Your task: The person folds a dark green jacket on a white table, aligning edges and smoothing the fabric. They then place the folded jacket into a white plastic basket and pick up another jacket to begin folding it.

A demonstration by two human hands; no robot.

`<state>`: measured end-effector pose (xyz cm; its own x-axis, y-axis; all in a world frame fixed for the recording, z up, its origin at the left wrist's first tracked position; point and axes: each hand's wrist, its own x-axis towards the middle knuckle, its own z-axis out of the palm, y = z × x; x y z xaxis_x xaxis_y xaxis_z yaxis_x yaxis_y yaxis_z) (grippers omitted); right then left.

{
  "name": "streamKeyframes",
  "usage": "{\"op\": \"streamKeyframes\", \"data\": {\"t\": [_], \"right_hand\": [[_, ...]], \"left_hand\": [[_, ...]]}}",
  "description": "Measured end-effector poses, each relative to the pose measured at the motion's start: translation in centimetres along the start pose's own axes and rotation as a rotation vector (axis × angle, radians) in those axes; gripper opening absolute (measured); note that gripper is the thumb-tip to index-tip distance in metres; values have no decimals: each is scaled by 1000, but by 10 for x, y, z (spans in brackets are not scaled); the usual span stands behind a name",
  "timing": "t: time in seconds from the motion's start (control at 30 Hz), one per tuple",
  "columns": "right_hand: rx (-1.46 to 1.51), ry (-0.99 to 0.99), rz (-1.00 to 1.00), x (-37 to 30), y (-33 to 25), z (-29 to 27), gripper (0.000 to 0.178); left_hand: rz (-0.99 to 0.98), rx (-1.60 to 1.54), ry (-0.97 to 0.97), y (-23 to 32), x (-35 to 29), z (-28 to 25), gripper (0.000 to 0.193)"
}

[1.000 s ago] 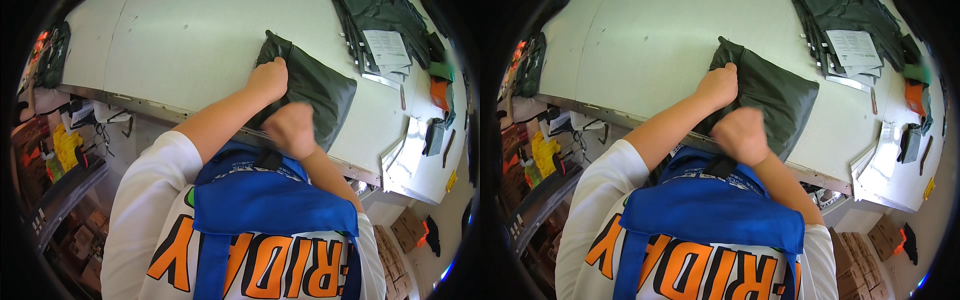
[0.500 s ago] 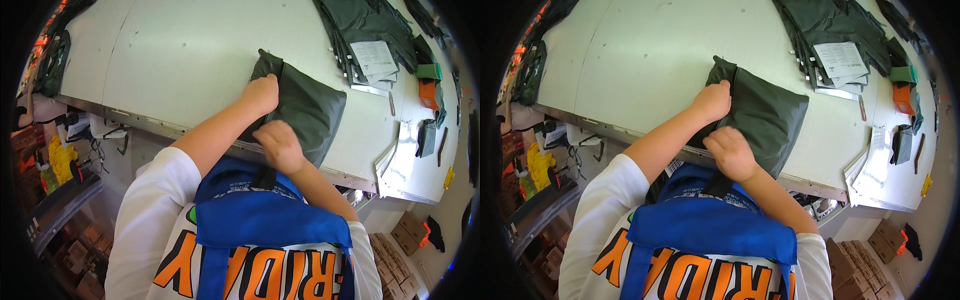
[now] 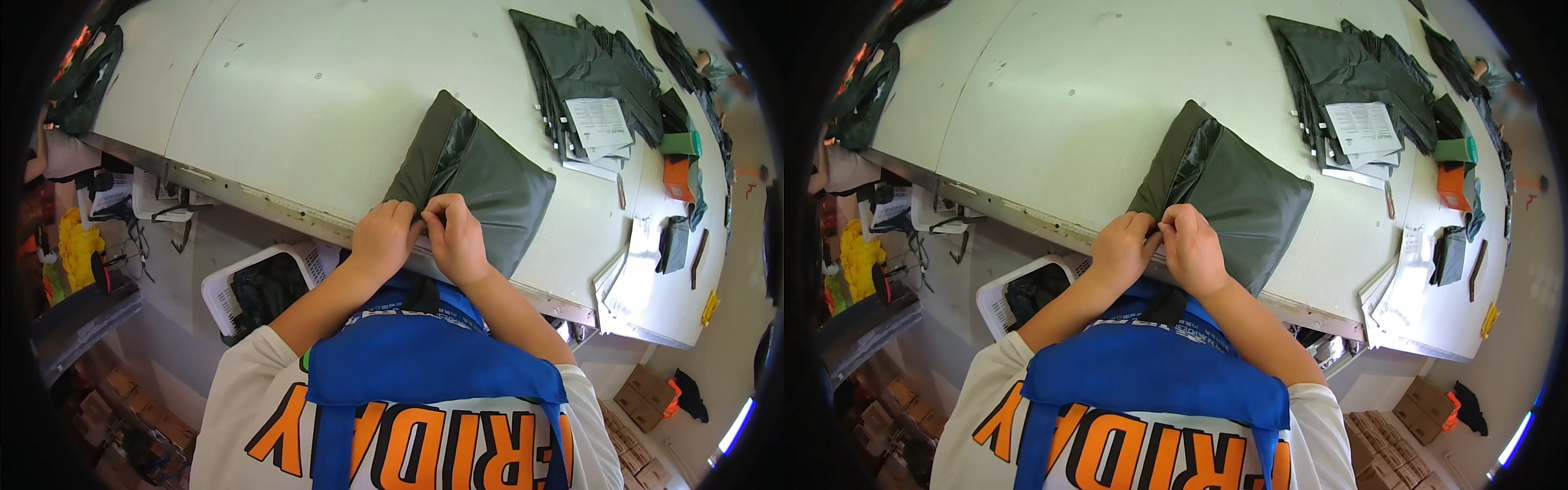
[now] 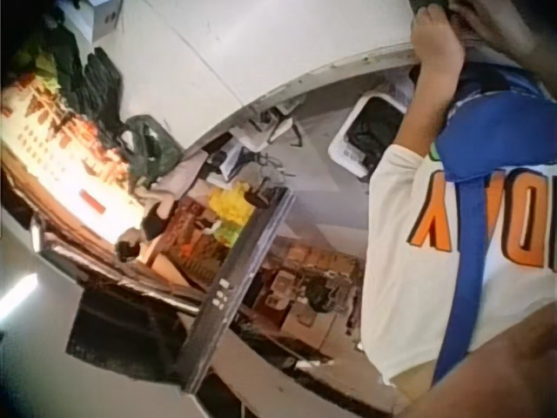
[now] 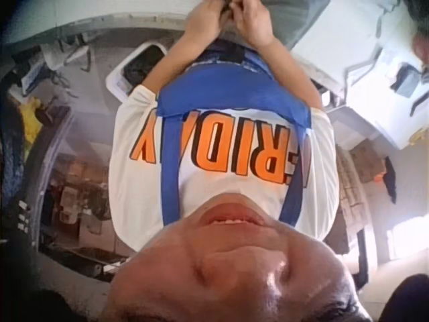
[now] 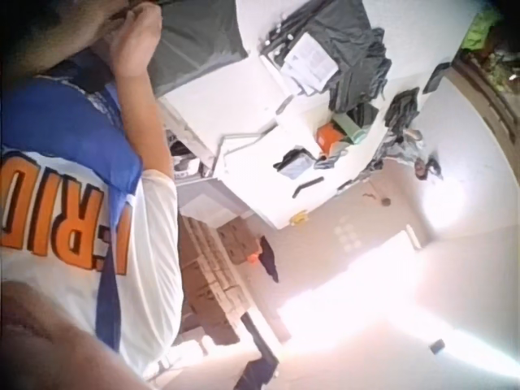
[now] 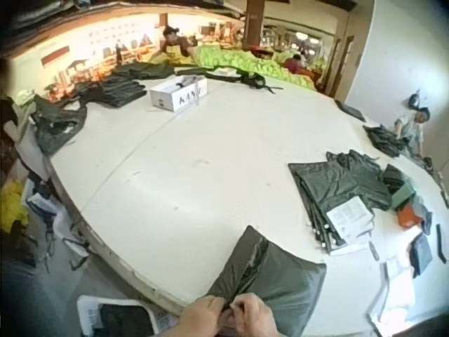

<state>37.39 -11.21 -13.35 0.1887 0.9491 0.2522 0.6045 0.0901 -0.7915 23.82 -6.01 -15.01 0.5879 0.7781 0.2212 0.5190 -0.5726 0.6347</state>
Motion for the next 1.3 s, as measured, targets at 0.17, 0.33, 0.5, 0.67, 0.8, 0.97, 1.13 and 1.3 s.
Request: {"op": "streamKeyframes", "data": {"t": [0.17,0.33,0.5,0.67,0.8,0.97,1.13,1.3], "right_hand": [[-110,-5,-81,3,5,-1,20],[-271,65,-182,35,26,-3,21],[-321,94,-129,63,46,-2,19],[-304,105,-5,72,57,4,17],[-254,127,55,79,58,9,21],[-190,184,135,86,64,9,22],[-219,81,128,77,56,-10,25],[-777,-21,145,39,58,-53,61]], "left_hand": [[54,-108,-11,-11,3,5,13],[19,-144,-205,-11,0,-5,12],[-14,-207,-293,-18,-15,-6,13],[-46,-244,-327,-19,-18,-14,13],[-65,-239,-321,-22,-19,-15,14],[-51,-230,-333,-20,-20,-19,14],[-109,-117,-493,-8,-7,-35,16],[195,25,-107,7,48,3,60]]}}
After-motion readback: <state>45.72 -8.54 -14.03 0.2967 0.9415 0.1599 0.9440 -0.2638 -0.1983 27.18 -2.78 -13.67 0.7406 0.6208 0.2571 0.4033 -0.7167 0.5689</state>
